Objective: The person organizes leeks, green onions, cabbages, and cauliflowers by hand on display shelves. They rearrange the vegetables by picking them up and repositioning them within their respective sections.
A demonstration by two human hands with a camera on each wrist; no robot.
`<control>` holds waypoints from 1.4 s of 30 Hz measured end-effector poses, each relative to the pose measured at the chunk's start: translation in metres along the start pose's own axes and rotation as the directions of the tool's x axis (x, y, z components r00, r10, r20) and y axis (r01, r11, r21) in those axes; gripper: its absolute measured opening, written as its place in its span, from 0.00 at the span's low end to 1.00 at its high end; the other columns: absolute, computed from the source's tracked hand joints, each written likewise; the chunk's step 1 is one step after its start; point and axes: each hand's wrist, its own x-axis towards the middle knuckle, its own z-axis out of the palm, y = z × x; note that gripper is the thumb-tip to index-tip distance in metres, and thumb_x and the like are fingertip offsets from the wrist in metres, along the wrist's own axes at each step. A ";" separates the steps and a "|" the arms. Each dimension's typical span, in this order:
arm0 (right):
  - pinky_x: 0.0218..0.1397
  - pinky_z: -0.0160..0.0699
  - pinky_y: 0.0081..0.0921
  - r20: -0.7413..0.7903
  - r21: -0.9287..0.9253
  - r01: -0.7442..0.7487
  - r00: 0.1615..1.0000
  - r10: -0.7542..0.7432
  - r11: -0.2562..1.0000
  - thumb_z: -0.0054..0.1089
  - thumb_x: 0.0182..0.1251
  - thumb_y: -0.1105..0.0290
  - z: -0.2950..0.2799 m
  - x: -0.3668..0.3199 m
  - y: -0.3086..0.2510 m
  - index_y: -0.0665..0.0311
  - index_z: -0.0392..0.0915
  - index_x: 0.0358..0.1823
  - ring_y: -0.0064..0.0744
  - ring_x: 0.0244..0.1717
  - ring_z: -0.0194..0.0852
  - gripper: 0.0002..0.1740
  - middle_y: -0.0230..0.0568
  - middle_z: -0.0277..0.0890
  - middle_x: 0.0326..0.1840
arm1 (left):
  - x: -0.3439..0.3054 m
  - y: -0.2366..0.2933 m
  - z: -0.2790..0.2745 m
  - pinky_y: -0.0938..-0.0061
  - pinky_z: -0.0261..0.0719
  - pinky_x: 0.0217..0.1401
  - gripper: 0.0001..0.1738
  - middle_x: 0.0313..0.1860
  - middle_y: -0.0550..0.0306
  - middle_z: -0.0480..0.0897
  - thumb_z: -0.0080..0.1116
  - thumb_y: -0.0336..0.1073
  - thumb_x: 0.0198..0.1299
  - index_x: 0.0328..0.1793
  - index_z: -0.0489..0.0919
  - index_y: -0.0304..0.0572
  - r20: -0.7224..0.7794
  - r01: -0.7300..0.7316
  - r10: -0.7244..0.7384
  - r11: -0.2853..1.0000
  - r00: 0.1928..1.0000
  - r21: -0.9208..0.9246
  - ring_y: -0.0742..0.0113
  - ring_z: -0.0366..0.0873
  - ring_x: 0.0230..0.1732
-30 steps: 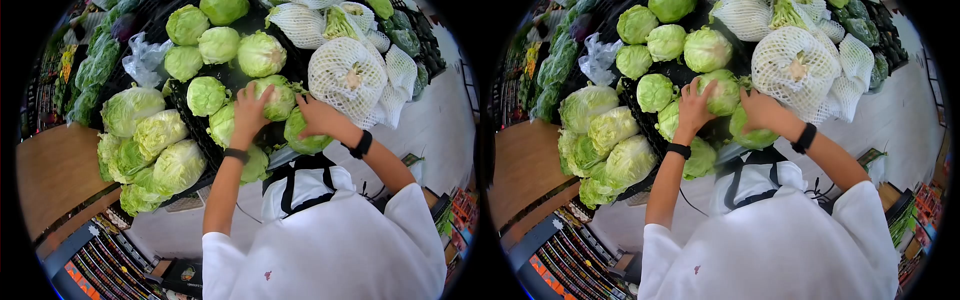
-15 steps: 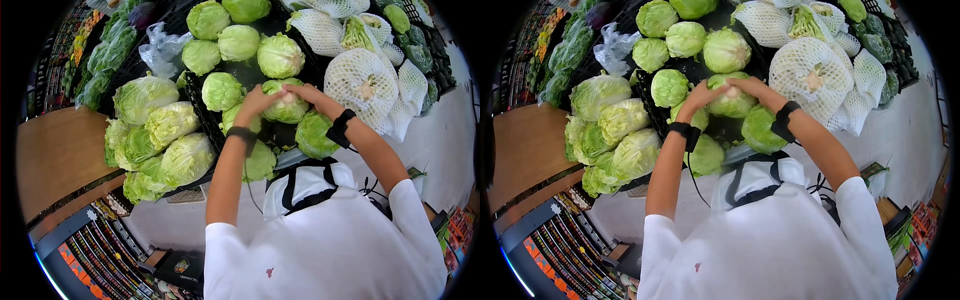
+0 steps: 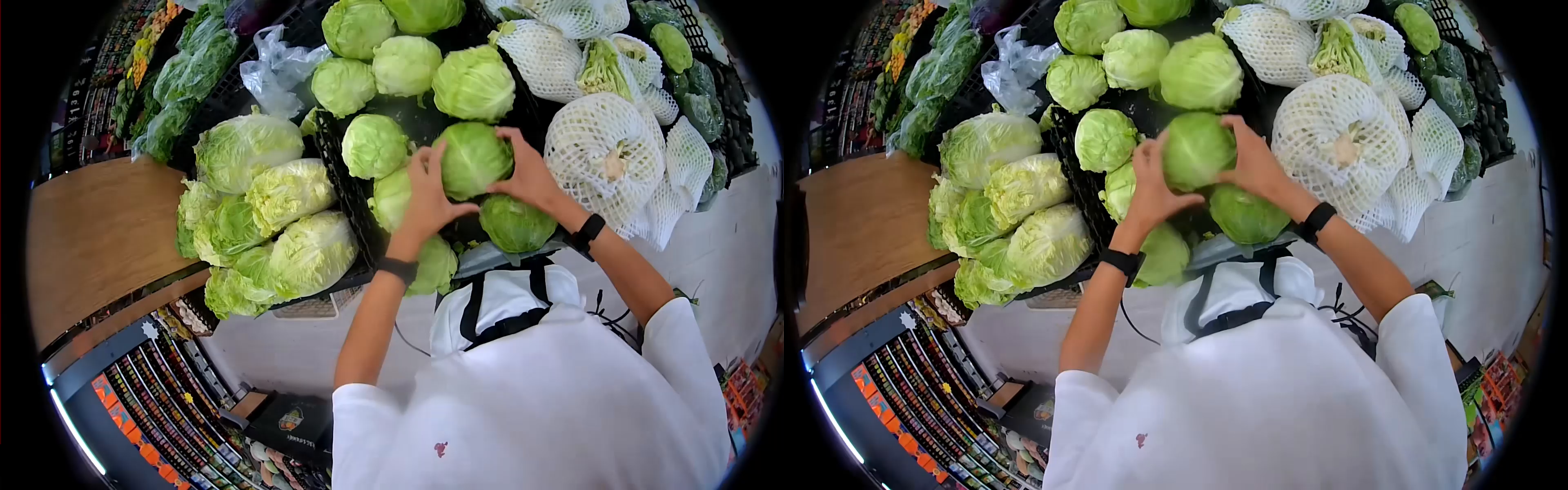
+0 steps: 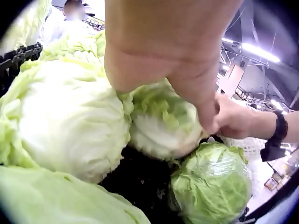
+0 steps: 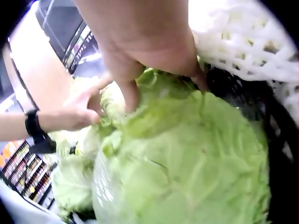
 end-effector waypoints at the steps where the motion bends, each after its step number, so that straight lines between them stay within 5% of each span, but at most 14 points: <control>1: 0.72 0.71 0.42 -0.009 -0.004 0.004 1.000 -0.004 1.000 0.85 0.40 0.70 0.002 0.000 0.005 0.60 0.60 0.69 0.57 0.69 0.71 0.53 0.52 0.73 0.65 | 0.004 -0.005 0.001 0.55 0.67 0.73 0.62 0.68 0.38 0.65 0.85 0.41 0.38 0.80 0.61 0.40 -0.002 -0.010 0.010 1.000 1.000 -0.001 0.41 0.66 0.68; 5: 0.72 0.70 0.45 0.085 -0.059 -0.044 0.995 0.049 0.997 0.85 0.42 0.71 0.001 -0.004 0.004 0.58 0.58 0.71 0.61 0.71 0.69 0.54 0.54 0.70 0.70 | 0.045 -0.044 0.010 0.61 0.73 0.68 0.52 0.62 0.37 0.73 0.76 0.56 0.52 0.76 0.68 0.31 0.146 0.339 -0.323 0.935 0.935 -0.102 0.47 0.74 0.64; 7: 0.73 0.69 0.46 0.078 -0.010 -0.036 0.996 0.037 0.999 0.86 0.42 0.71 0.002 -0.005 0.006 0.59 0.58 0.72 0.62 0.72 0.68 0.55 0.53 0.69 0.73 | 0.080 -0.047 0.003 0.63 0.77 0.62 0.50 0.57 0.36 0.81 0.70 0.65 0.58 0.68 0.74 0.21 0.369 0.553 -0.497 0.831 0.785 -0.056 0.52 0.81 0.58; 8: 0.73 0.69 0.46 0.065 -0.014 -0.024 0.998 0.025 1.000 0.86 0.42 0.71 0.002 -0.004 0.009 0.59 0.58 0.72 0.62 0.72 0.68 0.55 0.53 0.69 0.73 | 0.087 -0.056 0.012 0.63 0.79 0.60 0.52 0.57 0.38 0.84 0.64 0.71 0.60 0.63 0.77 0.18 0.397 0.486 -0.484 0.868 0.780 0.104 0.55 0.83 0.56; 9: 0.74 0.67 0.45 0.085 -0.033 0.021 0.996 -0.019 0.999 0.84 0.45 0.69 0.002 -0.005 0.012 0.62 0.56 0.74 0.62 0.73 0.66 0.55 0.57 0.67 0.73 | 0.091 -0.051 0.010 0.57 0.80 0.63 0.54 0.66 0.34 0.78 0.71 0.73 0.51 0.67 0.78 0.30 0.546 0.659 -0.495 0.738 0.676 -0.146 0.48 0.81 0.63; 11: 0.76 0.66 0.44 0.088 -0.056 0.062 0.995 -0.057 0.996 0.82 0.48 0.68 -0.001 -0.015 0.013 0.64 0.54 0.76 0.62 0.74 0.64 0.56 0.62 0.66 0.73 | 0.094 -0.020 -0.018 0.62 0.80 0.63 0.46 0.64 0.45 0.82 0.76 0.62 0.53 0.67 0.79 0.32 0.731 0.672 -0.298 0.684 0.614 -0.285 0.58 0.82 0.59; 13: 0.80 0.60 0.47 0.100 -0.253 0.215 0.976 -0.195 0.943 0.79 0.53 0.56 -0.006 -0.033 0.005 0.68 0.47 0.81 0.65 0.78 0.57 0.61 0.66 0.57 0.79 | 0.093 -0.022 -0.013 0.64 0.80 0.63 0.44 0.61 0.48 0.84 0.78 0.57 0.53 0.68 0.78 0.32 0.720 0.608 -0.242 0.734 0.651 -0.303 0.60 0.83 0.57; 17: 0.80 0.53 0.62 0.224 -0.566 0.113 0.974 0.020 0.817 0.78 0.46 0.37 -0.012 -0.080 -0.015 0.68 0.39 0.85 0.70 0.83 0.43 0.75 0.71 0.43 0.84 | 0.085 -0.015 -0.016 0.67 0.81 0.62 0.49 0.61 0.44 0.83 0.82 0.51 0.50 0.71 0.71 0.26 0.672 0.463 -0.079 0.783 0.736 -0.415 0.60 0.81 0.59; 19: 0.77 0.56 0.69 0.295 -0.597 0.051 0.942 0.160 0.801 0.80 0.42 0.37 -0.015 -0.089 -0.019 0.69 0.39 0.85 0.69 0.85 0.41 0.78 0.70 0.42 0.85 | 0.068 -0.040 0.006 0.66 0.79 0.64 0.54 0.62 0.45 0.81 0.85 0.49 0.44 0.71 0.68 0.26 0.557 0.468 -0.249 0.833 0.792 -0.293 0.59 0.80 0.60; 21: 0.74 0.60 0.69 0.342 -0.675 0.208 0.939 0.049 0.708 0.81 0.39 0.38 -0.017 -0.095 -0.009 0.70 0.43 0.84 0.65 0.86 0.38 0.78 0.68 0.43 0.85 | 0.056 -0.037 0.007 0.59 0.72 0.71 0.64 0.66 0.37 0.73 0.89 0.53 0.32 0.72 0.65 0.28 0.330 0.179 -0.095 0.955 0.939 -0.235 0.46 0.74 0.67; 24: 0.74 0.61 0.64 0.294 -0.660 0.186 0.956 0.021 0.728 0.83 0.38 0.42 -0.008 -0.099 -0.003 0.69 0.55 0.79 0.61 0.84 0.45 0.69 0.65 0.51 0.81 | 0.037 -0.012 0.009 0.54 0.65 0.76 0.68 0.70 0.35 0.66 0.89 0.51 0.28 0.74 0.62 0.28 0.141 -0.041 0.053 0.995 0.989 -0.087 0.38 0.65 0.72; 28: 0.74 0.59 0.61 0.252 -0.620 0.164 0.968 -0.003 0.767 0.84 0.37 0.45 -0.008 -0.099 0.003 0.66 0.60 0.76 0.59 0.81 0.51 0.64 0.60 0.57 0.77 | 0.021 -0.002 0.013 0.51 0.61 0.79 0.69 0.72 0.37 0.65 0.88 0.51 0.27 0.76 0.60 0.32 0.007 -0.076 0.077 0.996 0.997 -0.046 0.37 0.61 0.74; 39: 0.74 0.61 0.61 0.307 -0.652 0.178 0.951 0.042 0.737 0.85 0.39 0.51 -0.018 -0.102 -0.009 0.59 0.61 0.77 0.61 0.81 0.50 0.62 0.60 0.57 0.78 | 0.006 0.011 0.019 0.45 0.61 0.79 0.71 0.75 0.37 0.62 0.88 0.51 0.30 0.78 0.57 0.29 -0.018 -0.070 0.073 0.987 0.997 0.148 0.36 0.60 0.76; 42: 0.71 0.68 0.54 0.325 -0.677 0.246 0.946 -0.019 0.693 0.81 0.47 0.56 -0.039 -0.079 -0.024 0.61 0.69 0.71 0.59 0.74 0.64 0.48 0.58 0.68 0.71 | 0.004 0.014 0.009 0.38 0.57 0.79 0.72 0.80 0.41 0.59 0.84 0.58 0.35 0.81 0.54 0.31 0.120 -0.045 -0.005 0.911 0.993 0.410 0.39 0.56 0.81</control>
